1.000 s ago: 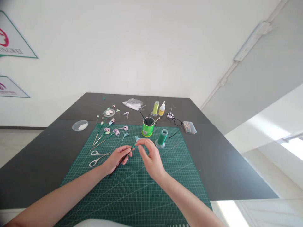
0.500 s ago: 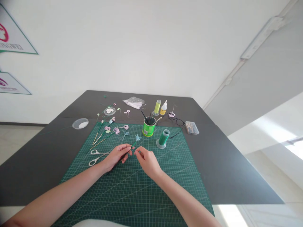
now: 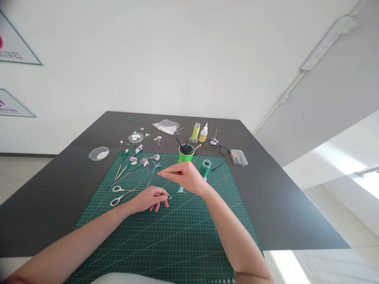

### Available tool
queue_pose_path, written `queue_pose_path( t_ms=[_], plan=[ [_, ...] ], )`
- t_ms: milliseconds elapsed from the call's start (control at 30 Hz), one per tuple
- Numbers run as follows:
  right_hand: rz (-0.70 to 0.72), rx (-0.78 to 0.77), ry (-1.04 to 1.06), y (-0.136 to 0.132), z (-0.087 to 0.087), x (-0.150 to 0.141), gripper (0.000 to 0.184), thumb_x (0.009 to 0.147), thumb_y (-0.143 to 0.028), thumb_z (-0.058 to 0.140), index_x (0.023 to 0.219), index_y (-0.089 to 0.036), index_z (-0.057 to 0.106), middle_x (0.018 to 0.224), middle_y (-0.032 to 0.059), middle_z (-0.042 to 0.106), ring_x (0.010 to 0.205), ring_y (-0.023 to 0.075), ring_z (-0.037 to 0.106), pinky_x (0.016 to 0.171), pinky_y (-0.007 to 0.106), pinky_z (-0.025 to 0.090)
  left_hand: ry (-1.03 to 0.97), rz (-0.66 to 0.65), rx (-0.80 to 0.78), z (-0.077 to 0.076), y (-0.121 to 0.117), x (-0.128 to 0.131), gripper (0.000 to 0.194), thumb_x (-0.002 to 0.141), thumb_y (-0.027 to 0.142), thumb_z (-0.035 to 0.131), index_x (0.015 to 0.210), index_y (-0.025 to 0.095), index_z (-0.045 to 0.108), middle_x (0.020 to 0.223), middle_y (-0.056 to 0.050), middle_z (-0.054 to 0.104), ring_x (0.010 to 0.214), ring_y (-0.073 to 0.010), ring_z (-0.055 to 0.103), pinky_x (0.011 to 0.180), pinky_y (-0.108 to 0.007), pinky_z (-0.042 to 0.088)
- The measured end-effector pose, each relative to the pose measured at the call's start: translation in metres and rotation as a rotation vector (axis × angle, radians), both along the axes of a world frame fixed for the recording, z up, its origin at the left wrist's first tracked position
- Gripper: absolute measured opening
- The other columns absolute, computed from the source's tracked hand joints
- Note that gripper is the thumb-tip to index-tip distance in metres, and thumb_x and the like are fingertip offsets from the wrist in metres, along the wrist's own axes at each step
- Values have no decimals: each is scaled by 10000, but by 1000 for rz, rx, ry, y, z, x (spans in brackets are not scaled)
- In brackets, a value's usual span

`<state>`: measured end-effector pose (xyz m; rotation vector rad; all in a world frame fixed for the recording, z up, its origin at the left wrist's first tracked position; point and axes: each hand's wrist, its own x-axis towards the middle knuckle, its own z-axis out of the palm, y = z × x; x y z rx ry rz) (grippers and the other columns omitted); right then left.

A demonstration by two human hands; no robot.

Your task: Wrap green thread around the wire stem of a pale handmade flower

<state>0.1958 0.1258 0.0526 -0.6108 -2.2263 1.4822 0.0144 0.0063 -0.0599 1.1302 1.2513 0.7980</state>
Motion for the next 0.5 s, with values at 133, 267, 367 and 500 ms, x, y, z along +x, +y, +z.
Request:
queue_pose_path(
  t_ms=[133,267,367,500],
  plan=[
    [-38,-17,1,19,-19,-20,324,903,-511,750,1022,-251,903,796,56,794,650,189,619,572,316,471,67,-40,18,5,-4,1,327,931,479,691,991,168,773,932,-98,849,491,-120,609,438,-223,378],
    [-66,-55,10,34,-44,-31,309,892,-487,755,1024,-246,896,1073,85,846,1021,303,775,899,447,616,105,-82,58,8,-9,3,329,956,497,681,939,184,781,956,-84,854,500,-119,608,520,-243,432],
    [-78,-100,13,38,-61,-34,320,881,-508,765,1005,-242,893,1127,98,842,1122,327,779,1013,502,605,129,-91,84,11,-13,5,285,984,461,656,929,193,740,964,-80,859,502,-124,599,557,-259,457],
    [-97,-157,8,37,-80,-35,341,859,-515,771,984,-221,889,1142,102,841,1164,335,774,1070,521,584,175,-84,135,17,-20,7,203,1011,400,636,938,214,675,976,-68,865,512,-136,608,577,-266,460]
  ],
)
